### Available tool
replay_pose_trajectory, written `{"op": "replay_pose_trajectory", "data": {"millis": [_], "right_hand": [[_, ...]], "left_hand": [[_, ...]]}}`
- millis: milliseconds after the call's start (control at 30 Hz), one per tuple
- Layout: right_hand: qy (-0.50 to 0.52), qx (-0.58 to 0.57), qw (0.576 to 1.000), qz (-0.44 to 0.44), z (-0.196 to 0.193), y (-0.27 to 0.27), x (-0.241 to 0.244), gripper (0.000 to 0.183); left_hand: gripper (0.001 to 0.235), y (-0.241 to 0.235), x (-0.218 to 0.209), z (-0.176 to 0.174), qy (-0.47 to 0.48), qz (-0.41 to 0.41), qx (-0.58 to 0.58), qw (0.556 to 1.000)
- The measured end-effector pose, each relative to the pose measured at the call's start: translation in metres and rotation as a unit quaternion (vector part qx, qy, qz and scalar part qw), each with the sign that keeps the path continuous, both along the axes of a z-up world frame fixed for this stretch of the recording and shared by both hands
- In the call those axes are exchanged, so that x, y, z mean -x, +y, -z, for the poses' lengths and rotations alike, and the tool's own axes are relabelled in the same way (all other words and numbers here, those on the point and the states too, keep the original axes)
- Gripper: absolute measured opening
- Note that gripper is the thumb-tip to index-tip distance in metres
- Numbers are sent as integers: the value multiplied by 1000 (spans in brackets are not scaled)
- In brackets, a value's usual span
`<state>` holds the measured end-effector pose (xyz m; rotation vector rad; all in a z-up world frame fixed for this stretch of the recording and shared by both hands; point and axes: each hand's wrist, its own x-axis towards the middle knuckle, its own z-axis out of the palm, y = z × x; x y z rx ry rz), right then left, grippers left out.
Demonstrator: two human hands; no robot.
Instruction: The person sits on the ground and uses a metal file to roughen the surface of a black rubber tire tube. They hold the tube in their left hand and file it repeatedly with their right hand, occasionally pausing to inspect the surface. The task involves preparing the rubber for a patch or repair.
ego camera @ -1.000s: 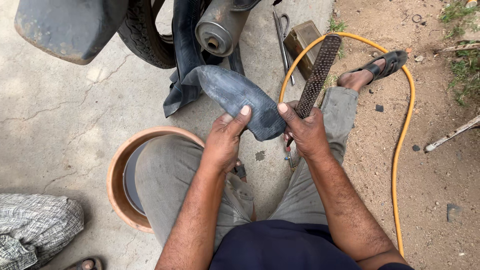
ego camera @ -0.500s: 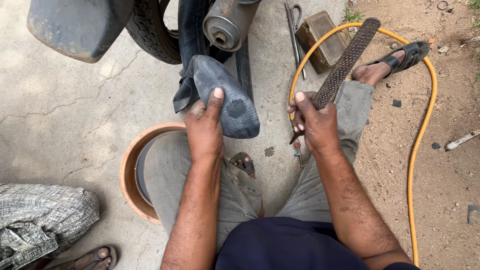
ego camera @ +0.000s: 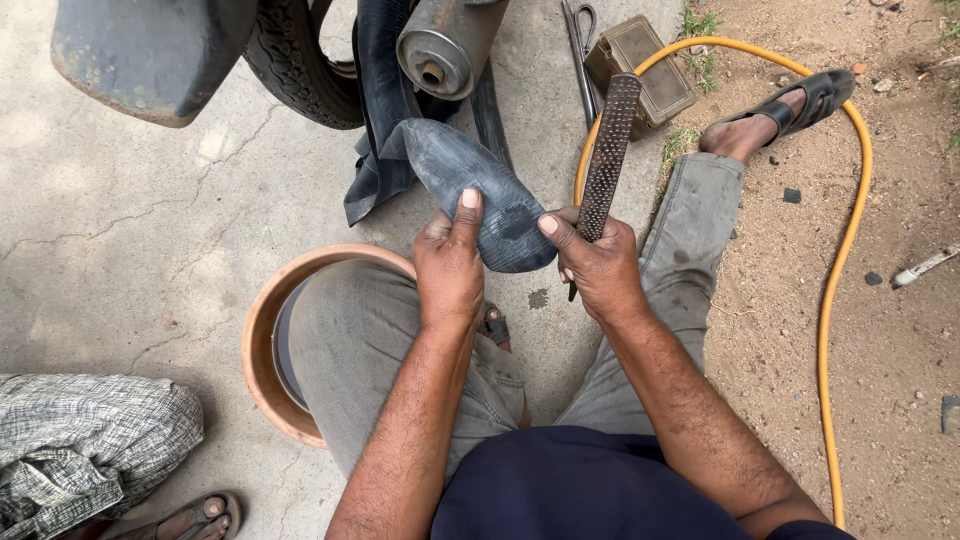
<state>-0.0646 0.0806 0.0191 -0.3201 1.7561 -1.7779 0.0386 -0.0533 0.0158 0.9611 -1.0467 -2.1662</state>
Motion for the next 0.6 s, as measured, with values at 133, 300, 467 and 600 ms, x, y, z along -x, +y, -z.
{"op": "replay_pose_trajectory", "data": {"millis": [133,300,467,600], "right_hand": [[-18,10,1000,4,6,-1,2,31],[-45,26,999,18,5,-8,1,29],[-12,6,1000,1,-2,-7,3,30],[-2,-19,1000,22,-3,-6,12,31]], "left_hand": [[40,2,2,9,25,-38,-7,999],[43,3,2,3,51,-20,-92,994],[46,8,3,-4,38,-5,-77,996],[44,11,2,-8,13,45,-66,997]]}}
